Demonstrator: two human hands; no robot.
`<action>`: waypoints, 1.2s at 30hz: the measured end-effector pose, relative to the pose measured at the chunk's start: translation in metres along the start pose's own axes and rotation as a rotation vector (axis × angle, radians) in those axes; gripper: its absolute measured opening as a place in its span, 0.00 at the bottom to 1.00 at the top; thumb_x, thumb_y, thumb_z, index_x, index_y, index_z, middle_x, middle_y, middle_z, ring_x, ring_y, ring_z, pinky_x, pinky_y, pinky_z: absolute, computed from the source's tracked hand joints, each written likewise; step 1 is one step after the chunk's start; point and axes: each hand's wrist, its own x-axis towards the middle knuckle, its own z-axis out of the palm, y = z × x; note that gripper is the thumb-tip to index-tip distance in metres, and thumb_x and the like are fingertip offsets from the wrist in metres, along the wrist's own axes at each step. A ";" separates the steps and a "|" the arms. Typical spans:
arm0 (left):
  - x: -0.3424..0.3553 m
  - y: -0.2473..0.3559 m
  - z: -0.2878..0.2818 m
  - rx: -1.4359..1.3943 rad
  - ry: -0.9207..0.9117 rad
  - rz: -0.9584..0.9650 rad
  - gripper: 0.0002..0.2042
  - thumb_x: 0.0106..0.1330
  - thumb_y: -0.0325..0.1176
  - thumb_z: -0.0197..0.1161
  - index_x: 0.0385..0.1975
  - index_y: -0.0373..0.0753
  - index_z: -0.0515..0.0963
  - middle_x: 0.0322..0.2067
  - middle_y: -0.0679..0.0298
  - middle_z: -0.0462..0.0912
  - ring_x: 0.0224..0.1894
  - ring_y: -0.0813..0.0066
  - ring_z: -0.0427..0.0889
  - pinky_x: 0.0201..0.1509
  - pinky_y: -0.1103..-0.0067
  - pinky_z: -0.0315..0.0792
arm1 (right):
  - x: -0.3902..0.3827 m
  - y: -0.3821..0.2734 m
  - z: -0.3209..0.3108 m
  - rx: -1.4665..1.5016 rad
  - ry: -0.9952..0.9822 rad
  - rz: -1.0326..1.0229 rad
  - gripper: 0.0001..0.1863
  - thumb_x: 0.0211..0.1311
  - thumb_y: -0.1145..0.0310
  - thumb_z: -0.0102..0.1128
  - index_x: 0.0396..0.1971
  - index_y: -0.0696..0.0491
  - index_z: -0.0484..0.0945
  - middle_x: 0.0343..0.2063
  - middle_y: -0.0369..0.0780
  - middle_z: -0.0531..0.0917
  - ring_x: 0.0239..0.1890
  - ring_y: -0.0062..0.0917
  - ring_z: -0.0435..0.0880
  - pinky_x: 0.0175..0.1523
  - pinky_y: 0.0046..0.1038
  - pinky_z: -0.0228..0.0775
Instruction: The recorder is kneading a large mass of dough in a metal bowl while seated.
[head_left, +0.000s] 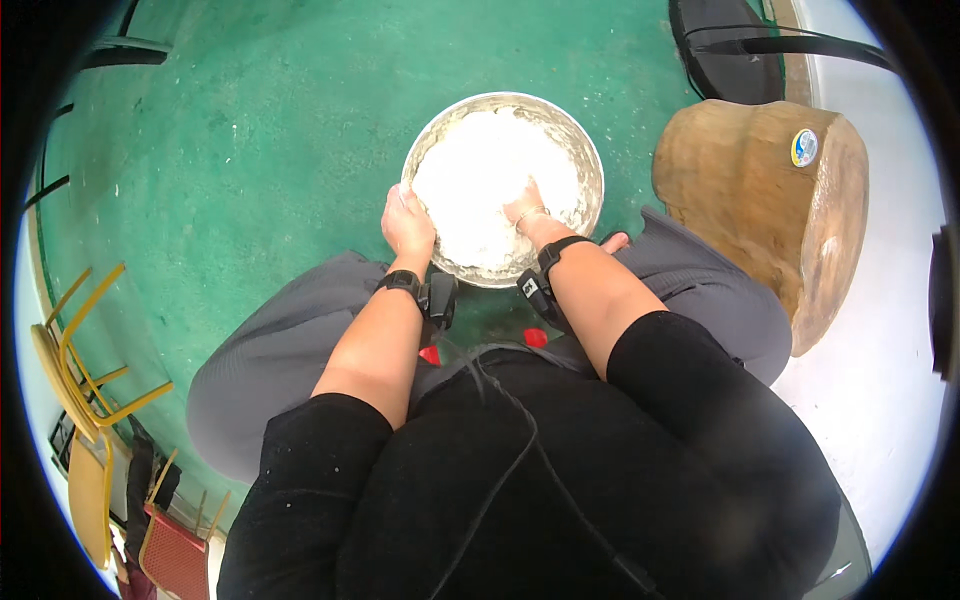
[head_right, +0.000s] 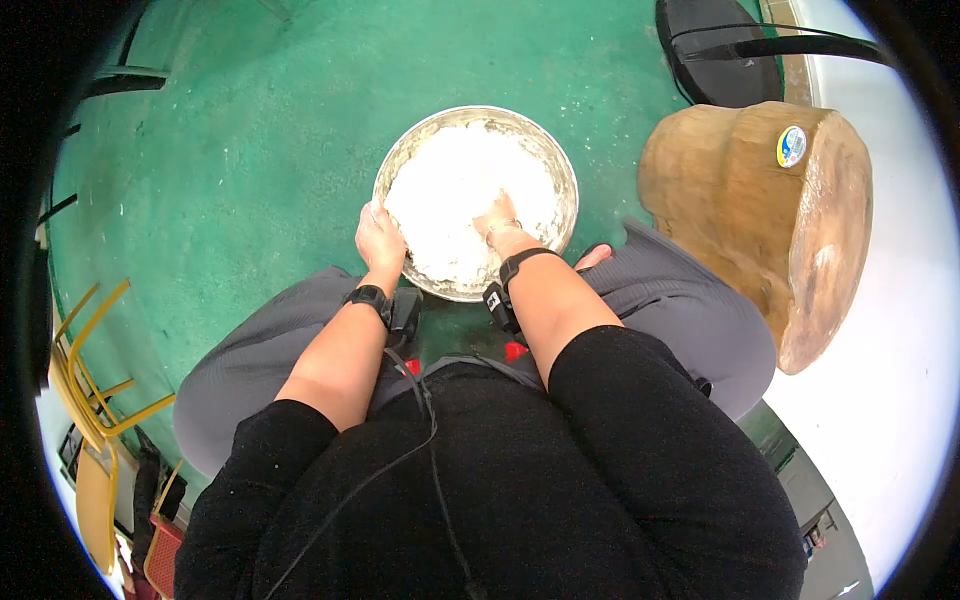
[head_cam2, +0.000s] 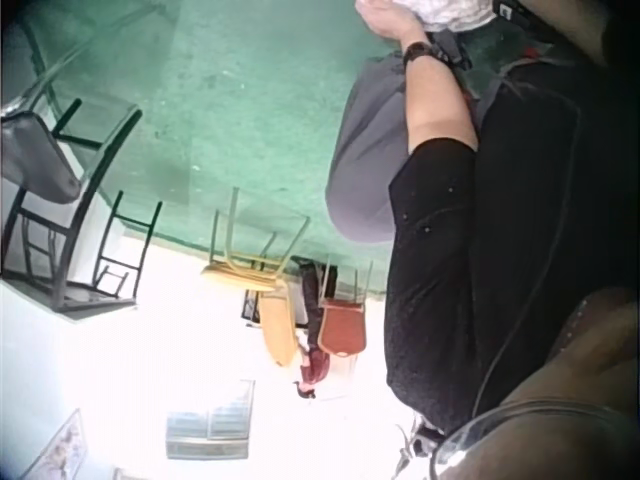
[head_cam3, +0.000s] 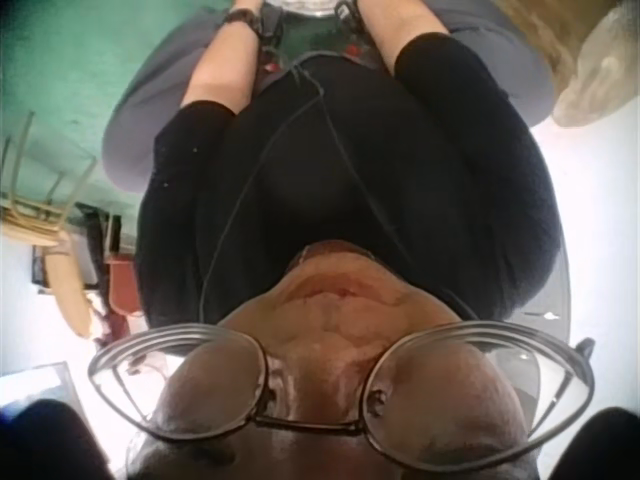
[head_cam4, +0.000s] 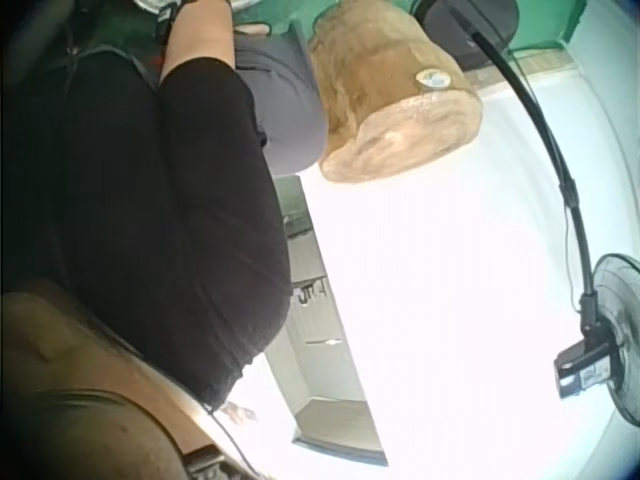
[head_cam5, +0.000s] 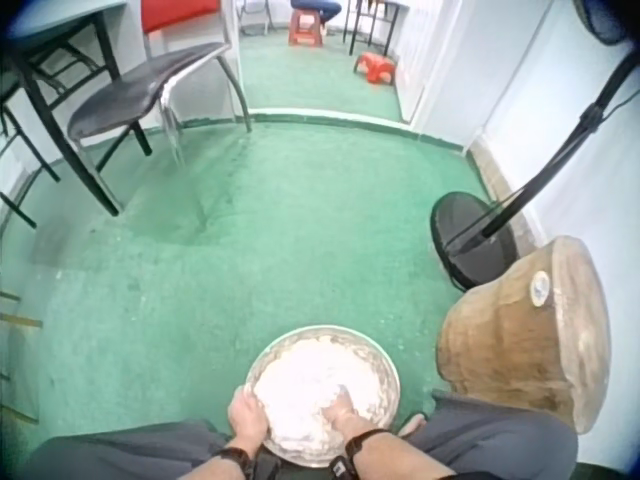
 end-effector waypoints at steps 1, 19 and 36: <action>0.000 -0.001 0.000 -0.008 -0.007 0.019 0.15 0.61 0.38 0.41 0.36 0.34 0.70 0.33 0.49 0.75 0.37 0.50 0.73 0.41 0.64 0.65 | 0.004 0.001 -0.001 -0.086 -0.045 -0.001 0.17 0.49 0.68 0.44 0.41 0.53 0.73 0.43 0.42 0.75 0.49 0.30 0.69 0.57 0.29 0.52; -0.014 0.012 0.018 0.016 -0.042 -0.110 0.15 0.62 0.40 0.39 0.36 0.37 0.71 0.31 0.51 0.77 0.36 0.52 0.75 0.41 0.64 0.67 | -0.041 0.067 -0.055 -0.440 -0.358 -0.194 0.16 0.49 0.66 0.48 0.38 0.52 0.77 0.37 0.44 0.78 0.41 0.34 0.76 0.48 0.30 0.65; -0.030 0.007 0.012 -0.050 0.109 -0.183 0.15 0.61 0.37 0.41 0.37 0.35 0.71 0.31 0.50 0.77 0.35 0.53 0.75 0.40 0.65 0.67 | -0.044 0.018 -0.054 -0.048 -0.190 0.437 0.13 0.47 0.68 0.51 0.34 0.54 0.76 0.36 0.44 0.78 0.39 0.35 0.77 0.44 0.30 0.68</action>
